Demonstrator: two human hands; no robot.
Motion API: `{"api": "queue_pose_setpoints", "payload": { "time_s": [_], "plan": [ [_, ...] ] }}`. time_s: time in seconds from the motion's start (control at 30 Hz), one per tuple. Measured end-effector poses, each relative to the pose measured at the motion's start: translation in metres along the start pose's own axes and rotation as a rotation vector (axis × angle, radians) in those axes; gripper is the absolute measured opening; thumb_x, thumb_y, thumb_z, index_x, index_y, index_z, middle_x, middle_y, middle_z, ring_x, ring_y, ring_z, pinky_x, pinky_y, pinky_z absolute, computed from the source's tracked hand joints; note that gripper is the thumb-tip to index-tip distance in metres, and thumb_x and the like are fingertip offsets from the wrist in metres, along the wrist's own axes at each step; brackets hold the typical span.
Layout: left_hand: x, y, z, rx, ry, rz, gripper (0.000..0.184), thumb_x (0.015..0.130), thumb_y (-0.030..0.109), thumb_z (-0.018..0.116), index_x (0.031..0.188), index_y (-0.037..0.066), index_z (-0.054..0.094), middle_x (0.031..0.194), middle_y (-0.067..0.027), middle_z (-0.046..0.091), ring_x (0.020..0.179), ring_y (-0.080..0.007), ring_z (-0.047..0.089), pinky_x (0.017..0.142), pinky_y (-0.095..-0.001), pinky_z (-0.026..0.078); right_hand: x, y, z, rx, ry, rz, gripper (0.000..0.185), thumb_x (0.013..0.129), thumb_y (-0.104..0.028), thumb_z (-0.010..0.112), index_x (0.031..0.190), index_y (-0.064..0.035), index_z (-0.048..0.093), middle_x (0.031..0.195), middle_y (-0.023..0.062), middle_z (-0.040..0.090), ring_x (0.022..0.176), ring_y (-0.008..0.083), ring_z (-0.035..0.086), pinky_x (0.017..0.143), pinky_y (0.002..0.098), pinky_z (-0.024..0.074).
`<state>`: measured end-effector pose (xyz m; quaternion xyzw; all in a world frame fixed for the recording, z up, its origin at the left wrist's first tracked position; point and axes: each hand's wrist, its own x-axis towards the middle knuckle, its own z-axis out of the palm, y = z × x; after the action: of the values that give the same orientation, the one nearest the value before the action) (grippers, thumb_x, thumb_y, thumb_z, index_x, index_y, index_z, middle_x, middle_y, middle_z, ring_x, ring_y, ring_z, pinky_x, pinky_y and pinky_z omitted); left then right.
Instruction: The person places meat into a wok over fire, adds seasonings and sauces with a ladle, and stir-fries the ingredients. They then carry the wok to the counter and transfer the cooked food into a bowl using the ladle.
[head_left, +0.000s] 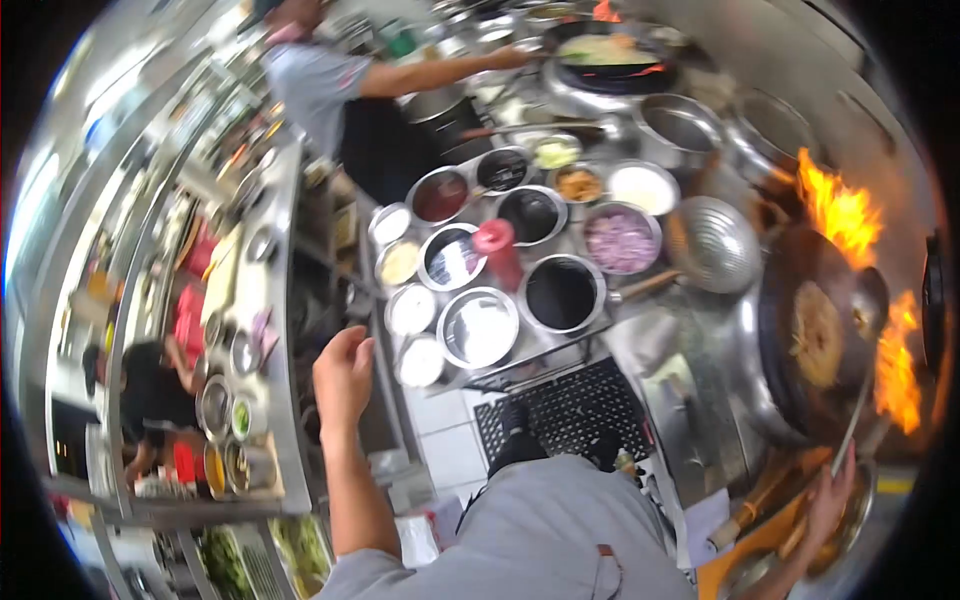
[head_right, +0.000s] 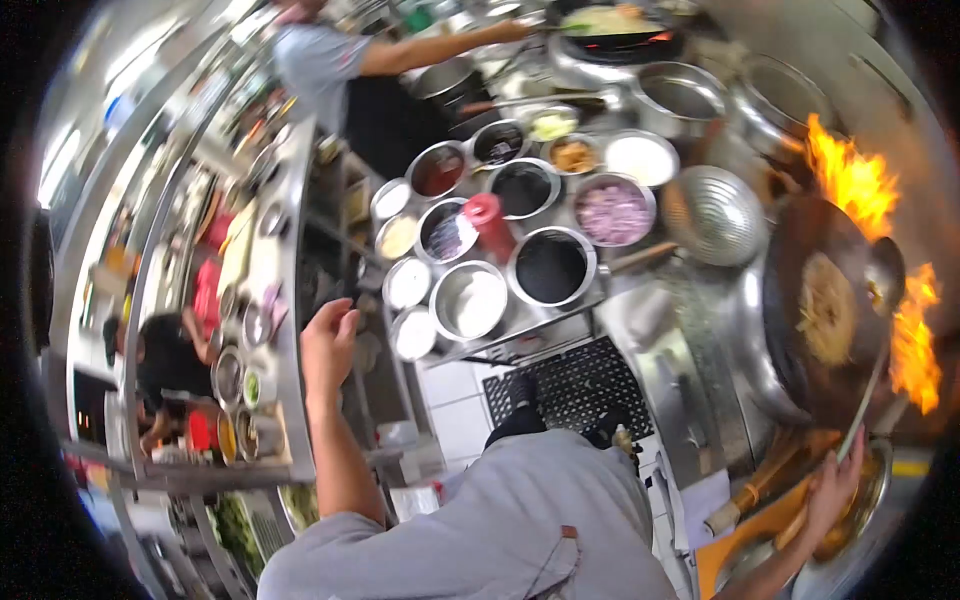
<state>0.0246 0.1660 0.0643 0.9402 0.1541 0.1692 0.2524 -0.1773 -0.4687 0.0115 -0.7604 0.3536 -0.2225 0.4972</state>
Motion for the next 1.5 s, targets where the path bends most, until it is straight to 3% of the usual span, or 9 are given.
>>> {"api": "queue_pose_setpoints", "payload": {
  "time_s": [0.03, 0.13, 0.4, 0.73, 0.8, 0.93, 1.13, 1.37, 1.5],
  "plan": [
    [-0.005, -0.025, 0.004, 0.065, 0.018, 0.015, 0.027, 0.082, 0.014, 0.066, 0.106, 0.001, 0.064, 0.090, -0.0162, 0.067, 0.081, -0.0278, 0.065, 0.074, -0.0346, 0.050, 0.007, 0.014, -0.014, -0.011, -0.057, -0.027, 0.057, 0.092, -0.002, 0.047, 0.146, -0.0133, 0.032, 0.081, 0.0003, 0.053, 0.048, 0.0003, 0.039, 0.037, 0.0155, 0.0293],
    [-0.004, -0.087, 0.035, 0.131, -0.087, -0.049, 0.032, 0.078, 0.011, 0.068, 0.108, 0.003, 0.063, 0.097, -0.0181, 0.064, 0.089, -0.0322, 0.063, 0.077, -0.0388, 0.049, -0.012, -0.032, 0.016, 0.234, -0.123, -0.010, 0.057, 0.093, -0.005, 0.048, 0.146, -0.0112, 0.030, 0.069, -0.0020, 0.046, 0.042, 0.0007, 0.038, 0.033, 0.0156, 0.0304],
    [0.018, -0.140, 0.067, -0.006, -0.645, 0.220, 0.044, 0.074, 0.006, 0.066, 0.117, 0.010, 0.059, 0.097, -0.0135, 0.062, 0.091, -0.0330, 0.061, 0.080, -0.0409, 0.050, -0.082, -0.144, 0.157, 0.411, -0.388, 0.035, 0.067, 0.087, -0.002, 0.054, 0.147, -0.0051, 0.024, 0.067, 0.0009, 0.050, 0.036, 0.0027, 0.040, 0.030, 0.0157, 0.0323],
    [0.036, -0.168, 0.095, -0.166, -0.444, 0.576, 0.026, 0.071, 0.005, 0.070, 0.096, 0.008, 0.065, 0.080, -0.0079, 0.061, 0.077, -0.0268, 0.061, 0.068, -0.0386, 0.047, -0.149, -0.214, 0.277, 0.441, -0.541, 0.101, 0.066, 0.082, 0.002, 0.054, 0.143, 0.0025, 0.028, 0.068, 0.0052, 0.054, 0.036, 0.0030, 0.040, 0.031, 0.0158, 0.0317],
    [0.040, -0.160, 0.104, -0.318, -0.170, 0.577, 0.024, 0.073, 0.003, 0.069, 0.096, 0.007, 0.065, 0.083, -0.0086, 0.062, 0.076, -0.0268, 0.061, 0.068, -0.0370, 0.047, -0.156, -0.218, 0.291, 0.454, -0.588, 0.130, 0.067, 0.082, 0.003, 0.054, 0.143, 0.0022, 0.028, 0.067, 0.0053, 0.054, 0.036, 0.0031, 0.040, 0.031, 0.0158, 0.0321],
    [0.079, -0.132, 0.122, -0.484, 0.033, 0.370, 0.018, 0.076, -0.005, 0.065, 0.093, 0.003, 0.063, 0.083, -0.0130, 0.063, 0.074, -0.0285, 0.061, 0.067, -0.0361, 0.049, -0.170, -0.224, 0.317, 0.443, -0.577, 0.181, 0.068, 0.081, 0.002, 0.054, 0.143, 0.0017, 0.028, 0.062, 0.0038, 0.050, 0.034, 0.0044, 0.039, 0.031, 0.0167, 0.0320],
    [0.105, -0.135, 0.121, -0.508, 0.001, 0.420, 0.013, 0.078, -0.005, 0.063, 0.089, 0.000, 0.062, 0.081, -0.0137, 0.063, 0.072, -0.0259, 0.063, 0.065, -0.0323, 0.050, -0.180, -0.233, 0.341, 0.360, -0.641, 0.200, 0.069, 0.080, 0.000, 0.056, 0.143, 0.0016, 0.028, 0.060, 0.0042, 0.049, 0.035, 0.0049, 0.041, 0.032, 0.0173, 0.0330],
    [0.158, -0.168, 0.129, -0.547, 0.249, 0.097, 0.008, 0.088, 0.004, 0.060, 0.086, -0.004, 0.060, 0.074, -0.0100, 0.065, 0.064, -0.0120, 0.061, 0.061, -0.0250, 0.048, -0.194, -0.232, 0.356, 0.406, -0.673, 0.254, 0.068, 0.079, 0.003, 0.056, 0.142, 0.0023, 0.030, 0.065, 0.0071, 0.053, 0.037, 0.0049, 0.042, 0.033, 0.0167, 0.0341],
    [0.172, -0.170, 0.147, -0.530, 0.248, 0.060, 0.010, 0.086, 0.007, 0.059, 0.087, -0.003, 0.061, 0.075, -0.0129, 0.065, 0.063, -0.0201, 0.062, 0.062, -0.0309, 0.050, -0.201, -0.234, 0.364, 0.387, -0.670, 0.271, 0.067, 0.078, 0.005, 0.056, 0.141, 0.0040, 0.032, 0.068, 0.0084, 0.055, 0.038, 0.0043, 0.041, 0.034, 0.0167, 0.0345]
  ]
}}
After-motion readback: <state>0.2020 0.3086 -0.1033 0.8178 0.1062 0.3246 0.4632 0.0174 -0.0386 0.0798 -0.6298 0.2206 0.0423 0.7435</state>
